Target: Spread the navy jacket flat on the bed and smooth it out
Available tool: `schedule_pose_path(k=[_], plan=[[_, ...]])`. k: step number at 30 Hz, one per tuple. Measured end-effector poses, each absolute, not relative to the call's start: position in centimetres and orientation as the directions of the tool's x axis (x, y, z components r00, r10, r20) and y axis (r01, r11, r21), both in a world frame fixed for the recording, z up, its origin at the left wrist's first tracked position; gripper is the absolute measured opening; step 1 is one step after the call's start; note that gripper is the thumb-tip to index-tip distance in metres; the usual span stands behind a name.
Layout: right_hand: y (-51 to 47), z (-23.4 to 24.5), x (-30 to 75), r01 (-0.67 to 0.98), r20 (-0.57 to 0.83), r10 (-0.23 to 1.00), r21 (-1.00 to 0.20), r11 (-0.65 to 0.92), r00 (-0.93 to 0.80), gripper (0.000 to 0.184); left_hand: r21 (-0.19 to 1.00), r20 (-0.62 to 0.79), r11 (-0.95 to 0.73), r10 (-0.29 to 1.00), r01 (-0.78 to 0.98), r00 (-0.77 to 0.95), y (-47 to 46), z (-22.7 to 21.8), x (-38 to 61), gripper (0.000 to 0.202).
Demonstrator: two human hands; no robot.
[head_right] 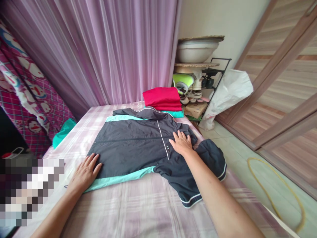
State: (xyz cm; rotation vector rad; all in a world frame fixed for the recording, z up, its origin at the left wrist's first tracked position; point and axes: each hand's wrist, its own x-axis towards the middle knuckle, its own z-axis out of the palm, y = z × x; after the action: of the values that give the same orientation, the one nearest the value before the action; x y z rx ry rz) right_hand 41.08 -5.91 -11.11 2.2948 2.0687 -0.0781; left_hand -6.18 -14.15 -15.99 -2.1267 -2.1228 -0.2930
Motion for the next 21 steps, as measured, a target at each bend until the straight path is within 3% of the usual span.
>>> schedule_pose_path(k=[2, 4, 9, 16, 21], plan=[[-6.3, -11.2, 39.9, 0.998, 0.085, 0.994, -0.011, -0.066, 0.066, 0.063, 0.051, 0.225, -0.007, 0.974, 0.999, -0.005, -14.3, -15.8, -6.0, 0.057], [-6.9, -11.8, 38.8, 1.000, 0.135, 0.991, -0.025, 0.003, 0.001, 0.061, 0.057, 0.224, -0.003, 0.975, 0.998, -0.010, -14.3, -15.8, -5.9, 0.057], [-7.8, -13.8, 37.7, 0.999, -0.075, 0.996, -0.025, 0.041, -0.043, 0.058, 0.071, 0.214, 0.007, 0.977, 0.997, -0.022, -14.4, -15.7, -5.6, 0.055], [-7.8, -13.7, 37.9, 0.999, -0.066, 0.997, -0.006, 0.035, -0.035, 0.058, 0.083, 0.201, 0.023, 0.979, 0.996, -0.040, -14.6, -15.2, -5.1, 0.056], [-7.9, -11.5, 36.6, 1.000, -0.140, 0.990, 0.012, 0.002, 0.000, 0.058, 0.094, 0.217, 0.023, 0.975, 0.995, -0.043, -14.6, -15.3, -5.1, 0.058]])
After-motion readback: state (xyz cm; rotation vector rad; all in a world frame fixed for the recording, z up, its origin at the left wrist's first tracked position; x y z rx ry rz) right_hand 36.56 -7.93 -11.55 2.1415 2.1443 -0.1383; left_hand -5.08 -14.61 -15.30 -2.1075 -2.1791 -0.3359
